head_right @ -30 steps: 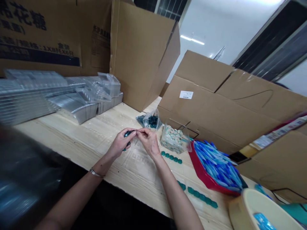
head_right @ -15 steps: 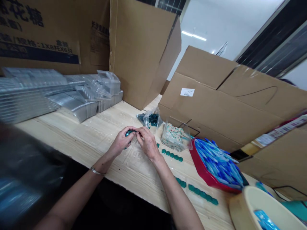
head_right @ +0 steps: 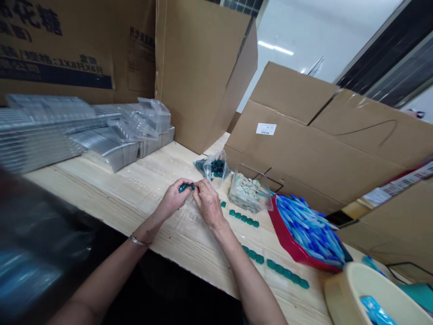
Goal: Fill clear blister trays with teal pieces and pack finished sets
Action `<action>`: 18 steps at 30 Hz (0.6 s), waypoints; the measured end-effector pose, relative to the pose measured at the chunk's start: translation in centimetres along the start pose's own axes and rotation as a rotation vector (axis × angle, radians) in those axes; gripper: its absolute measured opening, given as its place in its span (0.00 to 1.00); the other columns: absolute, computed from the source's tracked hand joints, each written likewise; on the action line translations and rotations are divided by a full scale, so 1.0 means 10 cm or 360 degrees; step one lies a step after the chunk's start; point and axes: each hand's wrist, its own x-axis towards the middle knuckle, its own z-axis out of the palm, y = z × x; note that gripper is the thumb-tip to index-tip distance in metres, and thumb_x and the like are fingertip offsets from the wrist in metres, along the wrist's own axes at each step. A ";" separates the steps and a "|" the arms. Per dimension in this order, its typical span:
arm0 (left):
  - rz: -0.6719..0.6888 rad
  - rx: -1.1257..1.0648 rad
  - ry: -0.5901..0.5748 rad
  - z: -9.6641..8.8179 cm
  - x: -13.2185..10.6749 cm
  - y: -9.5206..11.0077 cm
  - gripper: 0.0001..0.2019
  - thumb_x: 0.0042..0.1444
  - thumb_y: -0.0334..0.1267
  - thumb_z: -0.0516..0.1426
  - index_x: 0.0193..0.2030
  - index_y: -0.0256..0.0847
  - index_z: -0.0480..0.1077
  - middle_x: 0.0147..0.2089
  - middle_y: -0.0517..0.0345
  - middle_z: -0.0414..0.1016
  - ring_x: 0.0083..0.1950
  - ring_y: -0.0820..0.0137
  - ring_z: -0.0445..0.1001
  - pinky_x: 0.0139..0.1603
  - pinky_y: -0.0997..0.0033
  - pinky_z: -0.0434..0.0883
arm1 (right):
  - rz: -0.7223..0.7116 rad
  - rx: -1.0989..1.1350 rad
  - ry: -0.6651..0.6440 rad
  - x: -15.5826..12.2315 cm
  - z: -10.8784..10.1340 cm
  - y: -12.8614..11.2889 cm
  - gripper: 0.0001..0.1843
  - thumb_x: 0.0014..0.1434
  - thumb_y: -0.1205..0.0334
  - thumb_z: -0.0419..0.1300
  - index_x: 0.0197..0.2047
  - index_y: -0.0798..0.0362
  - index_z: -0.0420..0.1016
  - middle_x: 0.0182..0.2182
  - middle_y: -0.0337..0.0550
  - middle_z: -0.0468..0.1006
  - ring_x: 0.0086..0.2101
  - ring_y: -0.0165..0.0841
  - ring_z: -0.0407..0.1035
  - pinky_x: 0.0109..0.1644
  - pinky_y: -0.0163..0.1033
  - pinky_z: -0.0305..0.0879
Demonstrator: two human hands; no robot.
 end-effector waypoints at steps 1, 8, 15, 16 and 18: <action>0.0060 0.0077 0.0003 -0.01 0.01 -0.01 0.07 0.49 0.31 0.53 0.36 0.38 0.70 0.34 0.57 0.74 0.35 0.72 0.72 0.39 0.73 0.68 | 0.0021 0.0025 0.0008 0.00 0.00 0.00 0.09 0.60 0.68 0.49 0.39 0.54 0.70 0.34 0.47 0.72 0.38 0.34 0.68 0.44 0.40 0.66; 0.0591 0.0426 0.0023 0.02 -0.04 -0.02 0.08 0.54 0.29 0.51 0.39 0.39 0.69 0.39 0.54 0.73 0.43 0.69 0.70 0.47 0.69 0.65 | 0.0870 0.0757 -0.0043 0.04 -0.05 0.08 0.16 0.52 0.53 0.60 0.40 0.56 0.72 0.31 0.44 0.75 0.26 0.30 0.70 0.31 0.37 0.68; 0.0388 0.0144 0.0087 -0.01 -0.05 0.04 0.04 0.53 0.36 0.56 0.35 0.40 0.70 0.36 0.55 0.72 0.39 0.70 0.70 0.41 0.72 0.66 | 0.0995 0.0926 -0.0009 0.05 -0.10 0.30 0.15 0.45 0.54 0.65 0.34 0.55 0.77 0.26 0.43 0.78 0.27 0.32 0.71 0.34 0.38 0.68; 0.0256 -0.0026 0.0088 -0.04 -0.03 0.06 0.05 0.52 0.38 0.57 0.34 0.40 0.70 0.34 0.56 0.72 0.35 0.72 0.69 0.36 0.74 0.66 | 0.0951 0.0807 0.0027 0.03 -0.09 0.38 0.14 0.46 0.55 0.65 0.33 0.55 0.77 0.28 0.44 0.78 0.28 0.33 0.72 0.35 0.39 0.68; -0.0035 -0.0441 0.0035 -0.13 0.00 0.10 0.08 0.51 0.41 0.58 0.35 0.40 0.69 0.30 0.59 0.69 0.27 0.77 0.65 0.22 0.79 0.61 | 0.0808 0.0462 0.0028 -0.02 -0.02 0.54 0.10 0.48 0.58 0.64 0.33 0.54 0.78 0.31 0.45 0.79 0.30 0.34 0.72 0.37 0.40 0.67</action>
